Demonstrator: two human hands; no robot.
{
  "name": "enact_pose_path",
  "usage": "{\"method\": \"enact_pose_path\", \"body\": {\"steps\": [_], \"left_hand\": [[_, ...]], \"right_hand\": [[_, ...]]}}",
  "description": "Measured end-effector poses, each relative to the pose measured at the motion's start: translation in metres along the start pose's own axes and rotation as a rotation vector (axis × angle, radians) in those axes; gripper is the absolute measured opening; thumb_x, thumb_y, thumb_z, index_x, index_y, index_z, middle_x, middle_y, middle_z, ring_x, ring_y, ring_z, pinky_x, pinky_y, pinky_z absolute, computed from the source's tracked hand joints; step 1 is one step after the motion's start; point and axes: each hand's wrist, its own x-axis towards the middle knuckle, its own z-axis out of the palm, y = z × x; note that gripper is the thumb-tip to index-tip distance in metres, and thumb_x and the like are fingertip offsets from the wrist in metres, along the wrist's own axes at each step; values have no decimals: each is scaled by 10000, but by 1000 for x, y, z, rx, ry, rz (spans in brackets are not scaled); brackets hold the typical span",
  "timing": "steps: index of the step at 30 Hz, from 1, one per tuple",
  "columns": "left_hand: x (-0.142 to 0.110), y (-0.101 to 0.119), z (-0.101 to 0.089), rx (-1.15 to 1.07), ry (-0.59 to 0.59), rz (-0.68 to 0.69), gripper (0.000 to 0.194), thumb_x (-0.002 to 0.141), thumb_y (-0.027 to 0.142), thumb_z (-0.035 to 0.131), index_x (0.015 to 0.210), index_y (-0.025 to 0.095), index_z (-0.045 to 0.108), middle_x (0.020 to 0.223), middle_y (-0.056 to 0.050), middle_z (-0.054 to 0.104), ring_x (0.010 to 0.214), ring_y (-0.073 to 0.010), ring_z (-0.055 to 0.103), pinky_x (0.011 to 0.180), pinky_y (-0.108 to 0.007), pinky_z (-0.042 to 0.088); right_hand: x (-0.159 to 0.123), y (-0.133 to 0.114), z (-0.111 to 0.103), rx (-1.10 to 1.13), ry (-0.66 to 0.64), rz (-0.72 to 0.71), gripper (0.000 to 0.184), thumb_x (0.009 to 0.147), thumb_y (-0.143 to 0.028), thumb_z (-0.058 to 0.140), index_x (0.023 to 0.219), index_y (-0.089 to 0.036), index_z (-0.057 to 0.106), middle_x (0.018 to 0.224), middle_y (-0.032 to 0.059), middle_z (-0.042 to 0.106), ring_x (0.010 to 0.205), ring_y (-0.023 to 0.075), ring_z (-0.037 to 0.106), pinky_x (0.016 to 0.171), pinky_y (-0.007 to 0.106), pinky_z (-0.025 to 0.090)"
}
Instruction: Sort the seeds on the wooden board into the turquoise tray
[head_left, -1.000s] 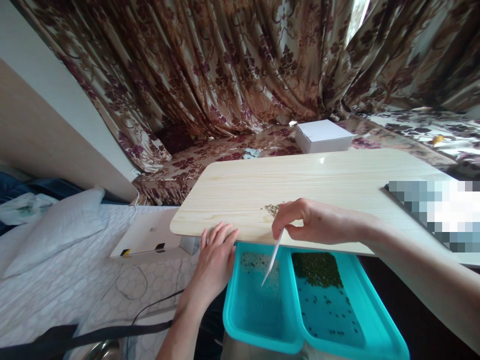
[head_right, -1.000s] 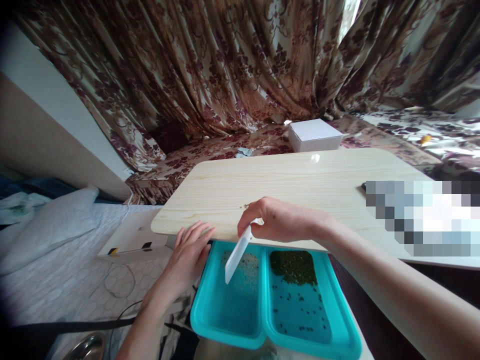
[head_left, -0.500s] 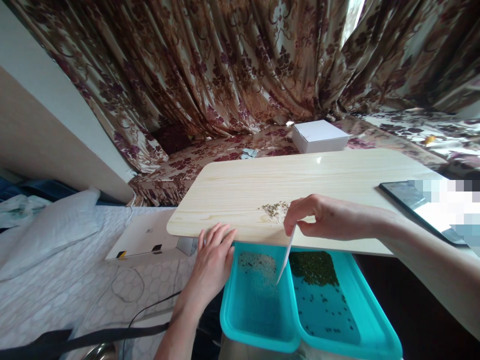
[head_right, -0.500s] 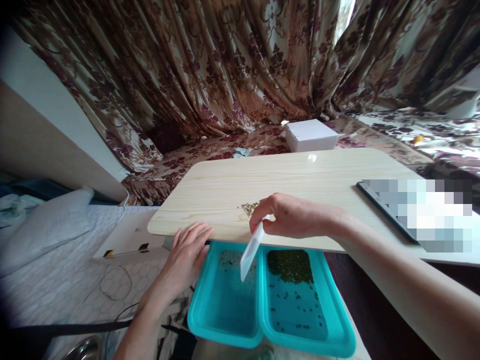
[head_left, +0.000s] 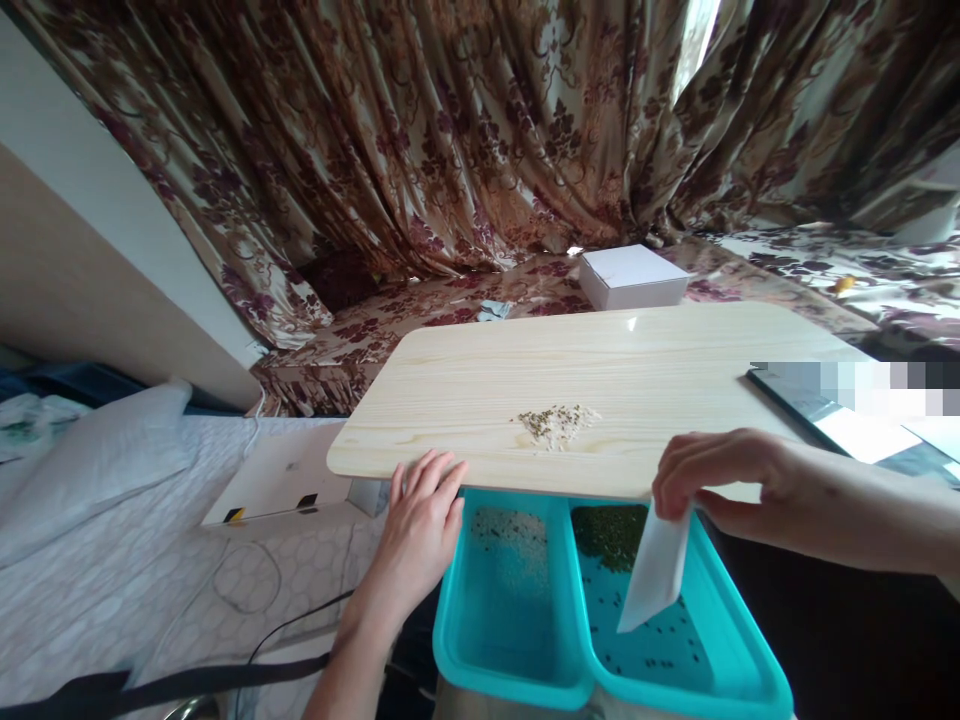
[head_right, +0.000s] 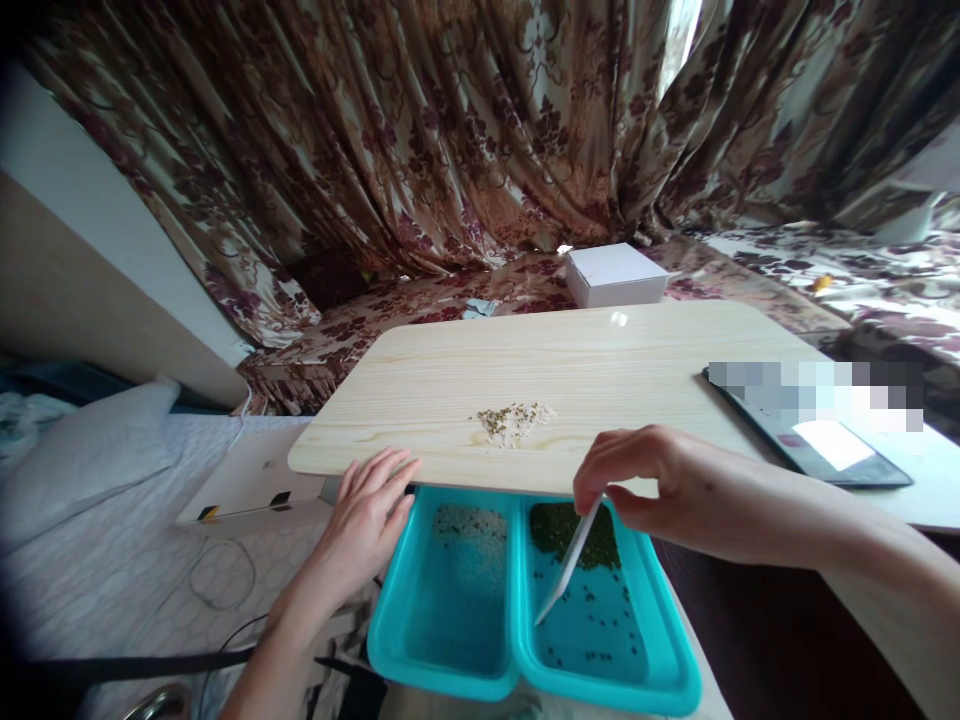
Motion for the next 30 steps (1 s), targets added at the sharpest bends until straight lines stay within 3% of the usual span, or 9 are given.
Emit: {"method": "enact_pose_path", "body": {"steps": [3,8,13,15,20,30], "left_hand": [[0,-1,0,1,-11,3,408,989,152,443,1338,209,645,1435,-117,623,1389,-295,497,1186,-584,340],[0,0,1,-2,9,1,404,981,146,461,1335,212,644,1436,-123,624,1382,-288,502,1181,-573,340],[0,0,3,8,-8,-10,406,990,158,442,1346,205,634,1446,-122,618,1391,-293,500,1182,-575,345],[0,-1,3,8,-1,-11,401,991,163,448,1343,206,635,1449,-120,616,1395,-295,498,1186,-569,346],[-2,-1,2,4,-2,-8,400,995,165,445,1348,202,630,1458,-121,608,1397,-304,496,1178,-575,351],[-2,1,1,-19,23,-5,410,988,147,450,1348,230,626,1457,-104,605,1403,-286,483,1196,-555,336]], "right_hand": [[-13,5,-3,196,-84,32,333,951,-153,504,949,-339,781,957,50,790,847,179,755,759,257,601],[-22,-2,-6,246,24,81,260,976,-327,554,872,-361,789,886,81,789,800,225,760,693,280,618],[-18,0,-2,8,417,143,176,933,-365,618,970,-373,790,907,42,798,757,214,752,619,266,601],[-12,6,4,-97,491,150,218,947,-338,586,1032,-314,786,957,73,794,799,228,750,649,298,601],[7,13,22,-258,446,72,333,995,-303,476,1096,-210,779,933,123,780,776,239,737,698,367,588],[22,-1,36,-363,367,-24,373,984,-204,436,1183,-230,751,924,99,801,786,243,736,620,346,569]]}}
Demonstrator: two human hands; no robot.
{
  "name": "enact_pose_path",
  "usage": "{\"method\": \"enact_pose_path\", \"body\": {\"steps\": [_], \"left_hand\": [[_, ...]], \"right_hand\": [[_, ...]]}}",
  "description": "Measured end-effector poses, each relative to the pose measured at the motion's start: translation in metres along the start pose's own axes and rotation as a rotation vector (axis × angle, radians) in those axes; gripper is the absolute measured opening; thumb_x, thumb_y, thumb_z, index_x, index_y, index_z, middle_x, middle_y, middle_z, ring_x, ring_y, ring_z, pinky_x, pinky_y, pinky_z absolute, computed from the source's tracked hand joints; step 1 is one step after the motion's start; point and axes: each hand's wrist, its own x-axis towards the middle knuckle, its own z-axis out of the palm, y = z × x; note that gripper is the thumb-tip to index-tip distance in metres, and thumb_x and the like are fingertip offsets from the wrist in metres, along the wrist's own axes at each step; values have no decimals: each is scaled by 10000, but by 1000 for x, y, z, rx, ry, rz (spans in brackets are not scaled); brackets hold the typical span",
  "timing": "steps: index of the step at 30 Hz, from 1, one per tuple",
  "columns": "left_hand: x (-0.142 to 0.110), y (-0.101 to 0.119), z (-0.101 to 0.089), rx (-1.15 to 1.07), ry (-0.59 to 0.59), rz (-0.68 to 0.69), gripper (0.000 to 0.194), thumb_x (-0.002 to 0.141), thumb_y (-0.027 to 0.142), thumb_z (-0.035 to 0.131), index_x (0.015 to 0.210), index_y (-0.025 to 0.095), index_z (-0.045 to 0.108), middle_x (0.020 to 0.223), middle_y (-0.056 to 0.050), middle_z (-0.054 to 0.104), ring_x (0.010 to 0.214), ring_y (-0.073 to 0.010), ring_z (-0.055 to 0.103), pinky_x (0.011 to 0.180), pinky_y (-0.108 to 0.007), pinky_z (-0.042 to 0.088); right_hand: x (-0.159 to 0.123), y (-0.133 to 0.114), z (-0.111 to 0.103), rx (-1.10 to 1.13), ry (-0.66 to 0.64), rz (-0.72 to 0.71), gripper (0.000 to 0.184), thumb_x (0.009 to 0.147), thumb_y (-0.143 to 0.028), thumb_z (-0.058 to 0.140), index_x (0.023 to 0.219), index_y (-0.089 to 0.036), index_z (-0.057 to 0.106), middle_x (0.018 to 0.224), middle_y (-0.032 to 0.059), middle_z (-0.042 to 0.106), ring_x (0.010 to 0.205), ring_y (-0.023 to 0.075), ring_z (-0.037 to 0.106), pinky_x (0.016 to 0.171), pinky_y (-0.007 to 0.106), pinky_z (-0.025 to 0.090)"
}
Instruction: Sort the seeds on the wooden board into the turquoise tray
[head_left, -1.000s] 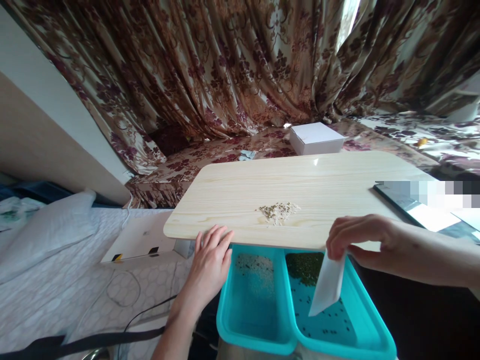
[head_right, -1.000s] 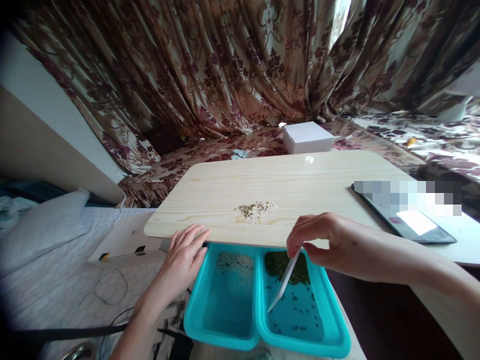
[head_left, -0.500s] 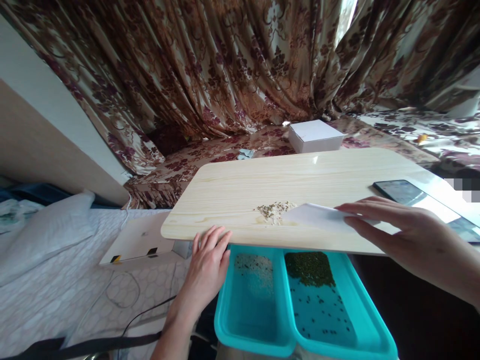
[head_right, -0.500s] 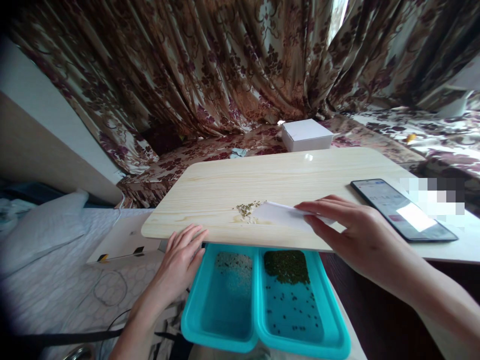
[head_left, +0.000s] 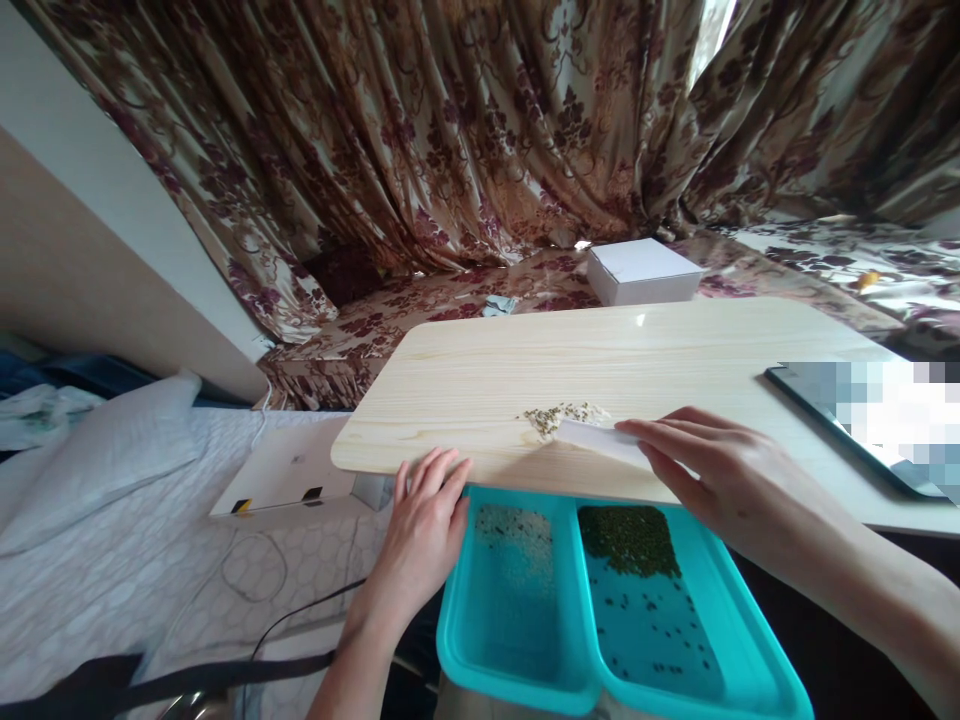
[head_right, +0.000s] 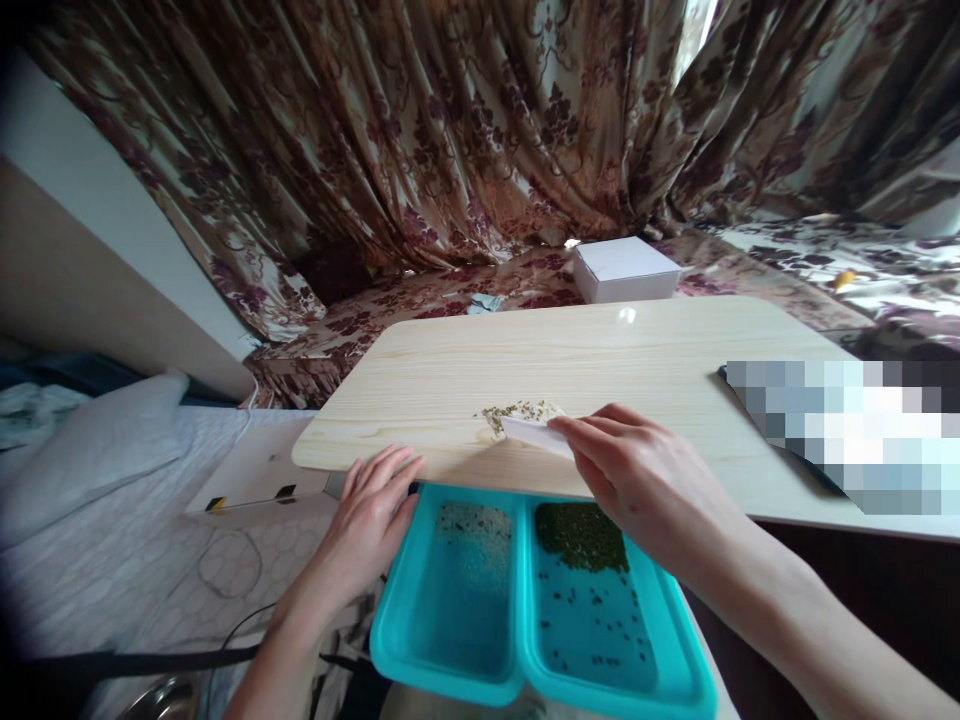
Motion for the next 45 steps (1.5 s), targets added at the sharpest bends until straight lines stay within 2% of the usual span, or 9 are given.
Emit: {"method": "enact_pose_path", "body": {"steps": [9,15,18,21,28,33,40,42,45], "left_hand": [[1,2,-3,-10,-42,-35,414,988,140,450,1358,227,614,1469,-112,598,1418,-291,472,1204,-585,309],[2,3,-6,-26,-62,-43,422,985,139,450,1370,207,611,1474,-131,590,1418,-301,467,1201,-604,304],[1,3,-6,-29,-69,-41,415,992,155,449,1372,214,605,1475,-126,589,1425,-298,459,1205,-602,295],[1,3,-6,-23,-66,-44,409,992,139,439,1357,217,606,1471,-116,593,1428,-291,458,1212,-604,286],[2,4,-5,-14,-63,-49,406,977,106,463,1337,215,616,1465,-115,596,1429,-295,462,1206,-608,303],[2,3,-5,-7,-57,-40,413,969,91,471,1333,204,628,1454,-116,608,1427,-301,465,1206,-611,302],[4,2,-3,18,-48,-40,432,979,117,433,1352,202,634,1454,-126,613,1399,-305,493,1186,-612,329],[2,3,-2,27,-34,-42,429,979,124,427,1340,205,645,1459,-129,609,1400,-308,491,1182,-616,330],[-9,1,-1,23,-18,-20,409,993,167,429,1339,206,642,1458,-126,608,1420,-322,470,1178,-635,323]], "right_hand": [[2,-37,5,15,-5,-81,367,1012,-190,395,1167,-176,727,859,105,794,721,230,722,548,326,576],[0,-69,5,135,-43,-131,323,993,-121,391,1033,-191,704,755,72,746,621,195,676,486,285,547],[0,-67,2,133,-29,-127,319,1008,-147,391,1103,-204,690,787,75,756,649,196,691,504,277,552],[5,-52,0,29,31,-99,338,1026,-184,383,1166,-209,690,833,88,780,689,214,711,515,298,549],[19,-30,12,-89,4,-90,306,971,-104,436,1060,-167,721,842,92,787,701,214,700,531,298,526],[17,-40,12,-61,-1,-113,294,959,-68,450,1027,-157,722,829,89,782,706,208,694,543,288,539],[0,-81,8,109,-13,-188,302,966,-54,442,1047,-153,716,767,60,763,674,179,677,587,271,580],[-4,-80,2,123,6,-198,331,984,-73,412,1043,-171,723,759,58,769,663,179,680,580,269,581],[-12,-56,-11,37,87,-152,349,1021,-154,397,1131,-193,725,889,87,801,763,199,732,618,285,596]]}}
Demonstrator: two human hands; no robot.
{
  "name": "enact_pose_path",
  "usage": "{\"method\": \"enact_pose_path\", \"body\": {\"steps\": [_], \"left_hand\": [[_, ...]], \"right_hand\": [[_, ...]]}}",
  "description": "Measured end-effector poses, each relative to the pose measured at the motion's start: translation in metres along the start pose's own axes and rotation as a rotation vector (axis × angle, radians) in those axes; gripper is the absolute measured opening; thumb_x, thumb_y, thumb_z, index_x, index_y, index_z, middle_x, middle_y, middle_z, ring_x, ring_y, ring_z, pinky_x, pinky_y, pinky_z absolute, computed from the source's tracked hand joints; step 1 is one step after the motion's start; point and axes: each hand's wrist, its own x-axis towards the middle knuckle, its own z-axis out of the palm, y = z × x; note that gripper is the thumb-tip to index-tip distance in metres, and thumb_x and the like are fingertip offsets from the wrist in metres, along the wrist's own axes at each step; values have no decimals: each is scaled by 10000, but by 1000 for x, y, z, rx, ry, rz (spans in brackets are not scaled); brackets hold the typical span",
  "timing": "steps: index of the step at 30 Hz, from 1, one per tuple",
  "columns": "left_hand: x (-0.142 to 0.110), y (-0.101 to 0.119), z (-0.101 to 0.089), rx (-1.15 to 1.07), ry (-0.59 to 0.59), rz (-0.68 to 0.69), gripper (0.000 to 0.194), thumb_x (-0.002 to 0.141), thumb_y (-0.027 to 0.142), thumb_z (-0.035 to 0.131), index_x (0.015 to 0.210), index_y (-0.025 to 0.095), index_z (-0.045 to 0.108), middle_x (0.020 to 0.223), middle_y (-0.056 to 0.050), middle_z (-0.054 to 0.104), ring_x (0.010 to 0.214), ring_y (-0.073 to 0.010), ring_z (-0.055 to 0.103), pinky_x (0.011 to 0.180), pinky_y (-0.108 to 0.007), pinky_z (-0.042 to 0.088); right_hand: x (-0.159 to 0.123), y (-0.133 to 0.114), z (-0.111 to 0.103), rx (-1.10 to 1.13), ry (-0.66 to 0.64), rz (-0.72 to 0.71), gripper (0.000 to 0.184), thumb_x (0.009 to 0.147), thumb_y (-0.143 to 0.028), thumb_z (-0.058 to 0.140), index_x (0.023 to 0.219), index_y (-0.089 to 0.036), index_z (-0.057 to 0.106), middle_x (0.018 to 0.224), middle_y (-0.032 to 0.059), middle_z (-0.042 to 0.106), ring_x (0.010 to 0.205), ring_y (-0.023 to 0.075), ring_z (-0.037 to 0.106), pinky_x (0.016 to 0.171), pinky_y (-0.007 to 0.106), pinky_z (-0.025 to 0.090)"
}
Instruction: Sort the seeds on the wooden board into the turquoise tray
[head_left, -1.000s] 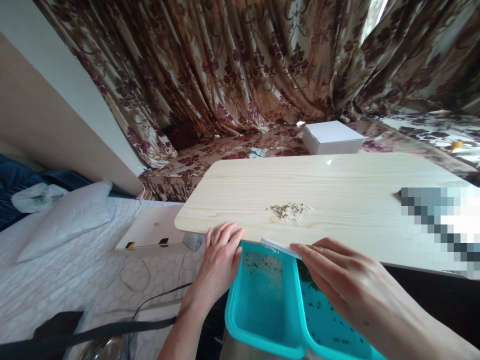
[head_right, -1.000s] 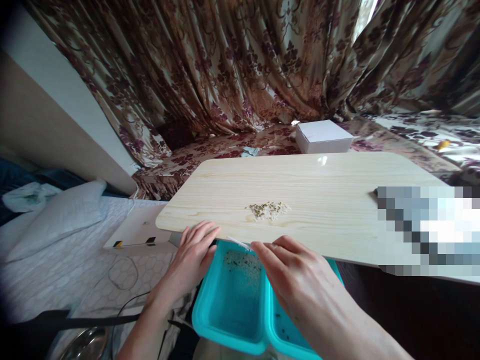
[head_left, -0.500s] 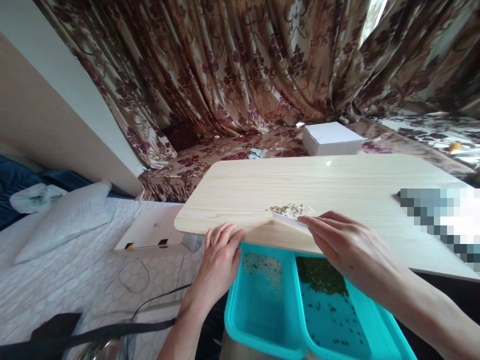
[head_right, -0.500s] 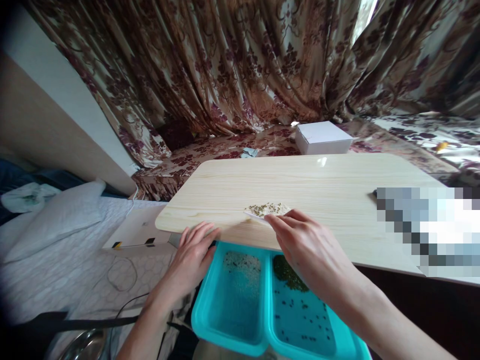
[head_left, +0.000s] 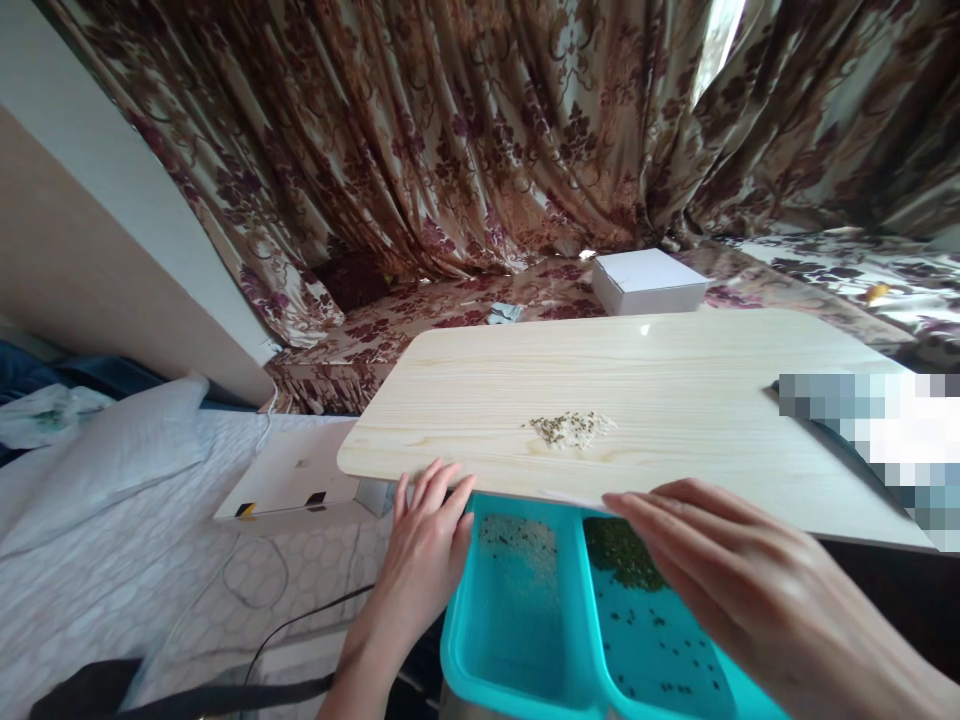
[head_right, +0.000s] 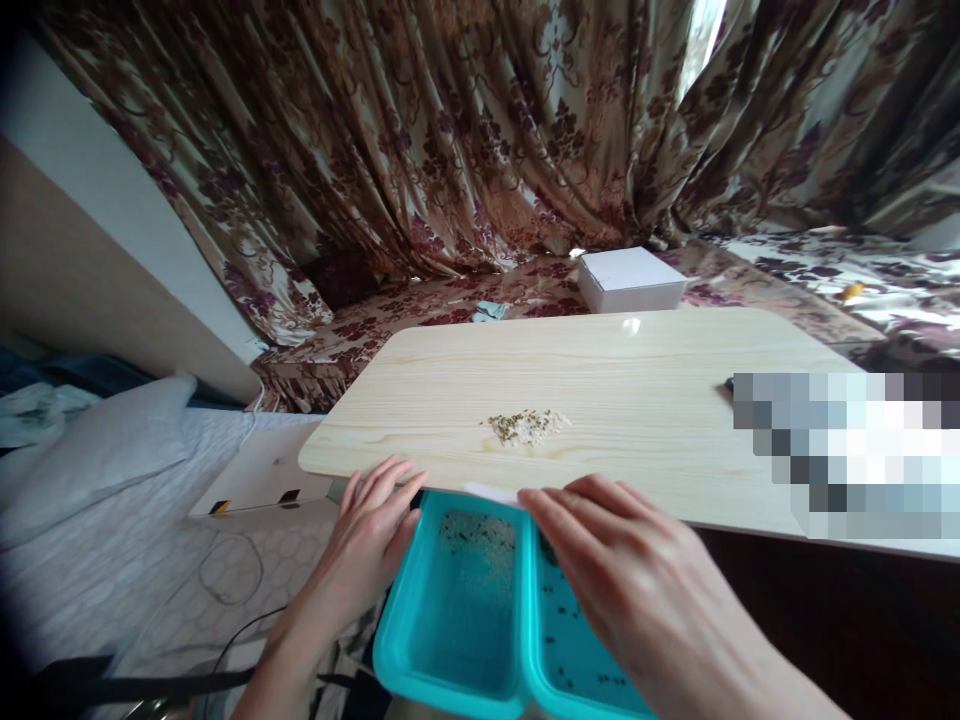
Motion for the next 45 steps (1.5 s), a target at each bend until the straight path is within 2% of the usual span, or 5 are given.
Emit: {"method": "enact_pose_path", "body": {"steps": [6,10,25,35,45], "left_hand": [[-22,-13,15,-31,110,-61,416,1014,264,426,1385,181,596,1478,-157,576,1405,-337,491,1172,-631,338],[-17,-15,25,-58,166,-76,453,1003,301,455,1428,178,553,1493,-165,558,1401,-329,495,1173,-575,366],[-8,-6,19,25,34,-97,443,1009,244,420,1421,245,581,1503,-120,575,1416,-300,488,1208,-641,243],[-10,-8,19,4,75,-76,440,988,226,463,1407,257,595,1487,-119,589,1398,-301,507,1214,-611,256],[-9,-6,15,3,54,-72,432,997,221,448,1403,221,595,1489,-139,580,1398,-316,497,1185,-630,286]], "right_hand": [[-22,80,-10,-223,97,220,305,1006,-267,464,1076,-266,761,979,69,813,825,245,769,650,360,606],[-25,103,2,-235,102,216,316,996,-228,455,1045,-224,767,994,80,822,864,242,783,715,359,628],[-33,95,-7,-276,113,170,326,1006,-207,450,1047,-177,772,978,93,830,822,240,791,678,334,626],[-29,64,-4,-213,9,216,363,986,-191,427,1140,-219,755,936,69,827,730,218,762,574,320,578],[-37,92,-17,-334,2,460,346,942,-357,474,1135,-259,744,715,76,785,474,260,679,404,327,393]]}}
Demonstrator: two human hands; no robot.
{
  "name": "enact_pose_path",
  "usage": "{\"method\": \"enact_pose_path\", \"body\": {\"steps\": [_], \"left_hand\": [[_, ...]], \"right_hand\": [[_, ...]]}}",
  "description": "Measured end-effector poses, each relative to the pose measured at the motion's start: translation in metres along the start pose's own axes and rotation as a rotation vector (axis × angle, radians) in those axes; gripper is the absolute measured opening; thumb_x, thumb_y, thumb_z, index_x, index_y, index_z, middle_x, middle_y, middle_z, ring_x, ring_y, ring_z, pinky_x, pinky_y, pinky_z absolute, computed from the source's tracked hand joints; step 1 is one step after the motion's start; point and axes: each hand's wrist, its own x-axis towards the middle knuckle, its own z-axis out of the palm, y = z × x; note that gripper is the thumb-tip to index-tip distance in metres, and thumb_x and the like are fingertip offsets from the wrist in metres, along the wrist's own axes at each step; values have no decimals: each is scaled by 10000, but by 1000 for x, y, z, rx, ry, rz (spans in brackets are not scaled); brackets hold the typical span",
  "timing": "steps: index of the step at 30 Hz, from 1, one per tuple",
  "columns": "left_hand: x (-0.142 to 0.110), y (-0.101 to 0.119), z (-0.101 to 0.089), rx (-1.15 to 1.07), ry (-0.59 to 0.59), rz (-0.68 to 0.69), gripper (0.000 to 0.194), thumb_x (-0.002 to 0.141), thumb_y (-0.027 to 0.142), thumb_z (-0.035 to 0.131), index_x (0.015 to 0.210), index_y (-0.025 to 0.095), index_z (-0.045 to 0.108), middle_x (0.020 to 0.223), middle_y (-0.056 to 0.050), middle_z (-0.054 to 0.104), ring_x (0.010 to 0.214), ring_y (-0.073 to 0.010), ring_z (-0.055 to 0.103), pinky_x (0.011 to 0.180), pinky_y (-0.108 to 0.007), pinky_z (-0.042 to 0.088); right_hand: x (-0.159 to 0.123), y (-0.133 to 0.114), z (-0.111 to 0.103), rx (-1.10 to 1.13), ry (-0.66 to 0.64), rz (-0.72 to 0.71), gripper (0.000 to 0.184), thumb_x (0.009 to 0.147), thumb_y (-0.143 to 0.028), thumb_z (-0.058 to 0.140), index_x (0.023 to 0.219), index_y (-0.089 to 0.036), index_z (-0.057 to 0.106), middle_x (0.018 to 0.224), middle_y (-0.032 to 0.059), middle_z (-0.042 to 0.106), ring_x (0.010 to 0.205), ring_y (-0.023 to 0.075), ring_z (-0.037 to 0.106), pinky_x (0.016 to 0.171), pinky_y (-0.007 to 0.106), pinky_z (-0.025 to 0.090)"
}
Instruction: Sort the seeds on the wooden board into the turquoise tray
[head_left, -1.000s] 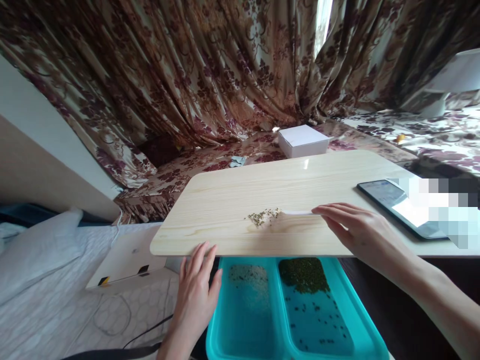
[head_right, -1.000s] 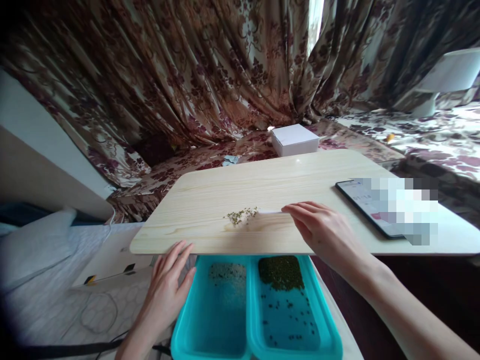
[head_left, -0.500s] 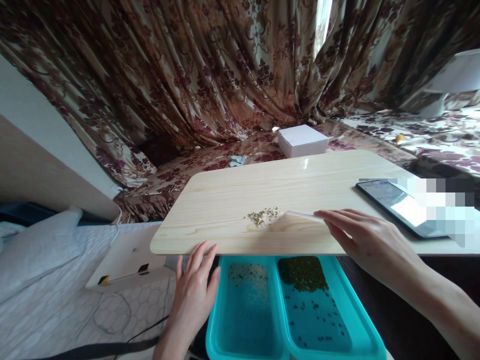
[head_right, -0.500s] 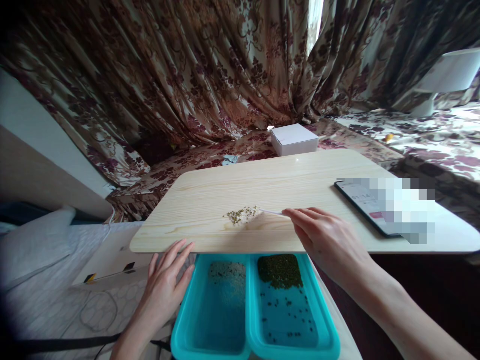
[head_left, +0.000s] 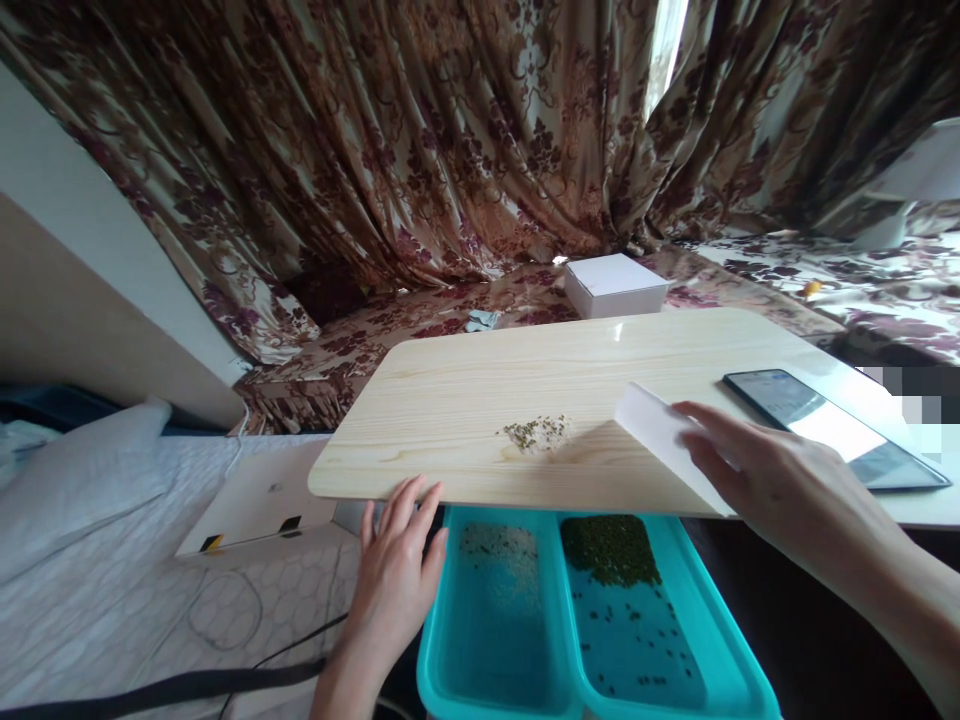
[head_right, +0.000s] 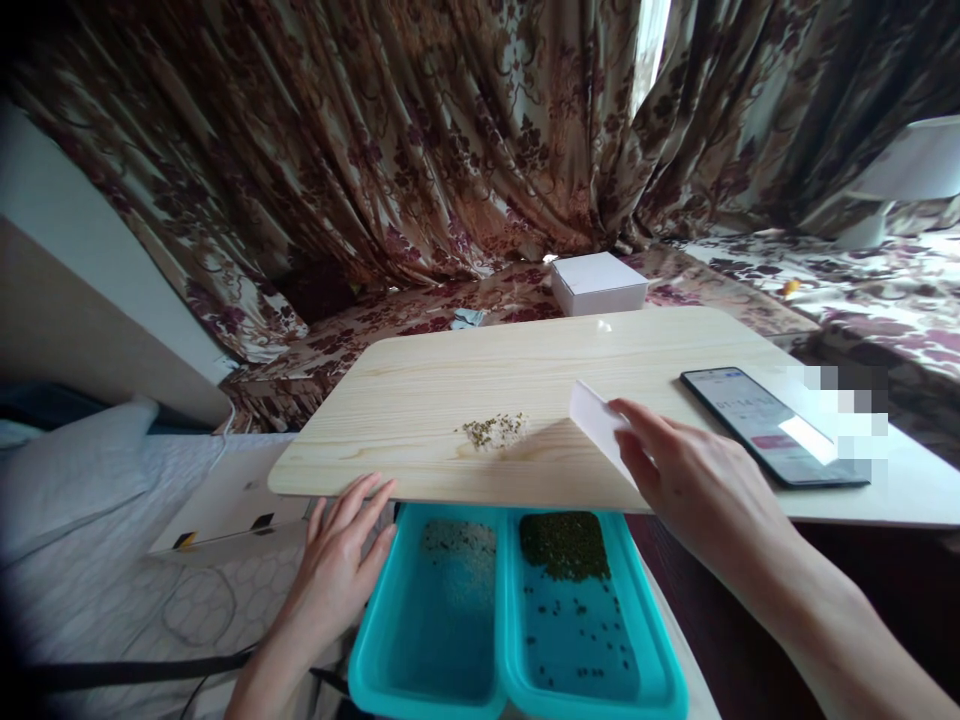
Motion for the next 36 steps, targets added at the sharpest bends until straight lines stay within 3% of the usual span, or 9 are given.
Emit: {"method": "enact_pose_path", "body": {"steps": [4,8,14,18,25,29,36], "left_hand": [[0,1,-2,1,10,7,428,995,217,456,1397,224,601,1483,-135,585,1393,-307,503,1192,-602,287],[1,1,-3,-4,19,7,430,990,220,467,1399,236,600,1479,-131,589,1389,-299,508,1200,-582,286],[1,2,-4,-10,28,10,445,973,204,486,1399,256,607,1466,-122,600,1381,-296,518,1203,-575,296],[1,3,-4,-13,24,4,441,978,209,483,1399,248,608,1473,-127,592,1389,-301,513,1207,-580,296],[1,5,-7,-5,-17,-4,442,990,194,457,1409,211,595,1492,-146,569,1399,-325,500,1182,-649,314],[1,6,-8,-14,12,-4,444,976,179,486,1400,234,607,1471,-137,588,1387,-308,512,1206,-622,303],[1,7,-11,-21,3,-3,446,976,176,477,1402,228,599,1485,-141,574,1395,-311,504,1207,-631,294]], "right_hand": [[-4,10,-3,44,15,35,353,925,-362,501,1167,-234,724,632,81,752,429,255,656,381,329,397],[-16,16,5,205,-6,185,340,926,-360,541,1172,-215,726,546,53,702,391,237,632,377,321,448],[-27,-1,29,412,-17,403,380,898,-393,580,1171,-183,741,673,68,781,554,253,729,472,310,557],[-26,-23,37,433,0,393,381,899,-412,564,1146,-188,749,627,32,758,487,222,687,426,302,524],[-21,-56,48,492,-20,417,404,898,-406,545,1150,-163,748,653,51,764,487,212,673,405,297,504],[-17,-70,54,513,-48,400,414,892,-404,533,1151,-166,752,662,49,766,464,202,655,398,294,497],[-16,-71,47,537,-53,392,405,890,-416,549,1155,-183,748,661,40,768,445,192,641,397,285,498]]}}
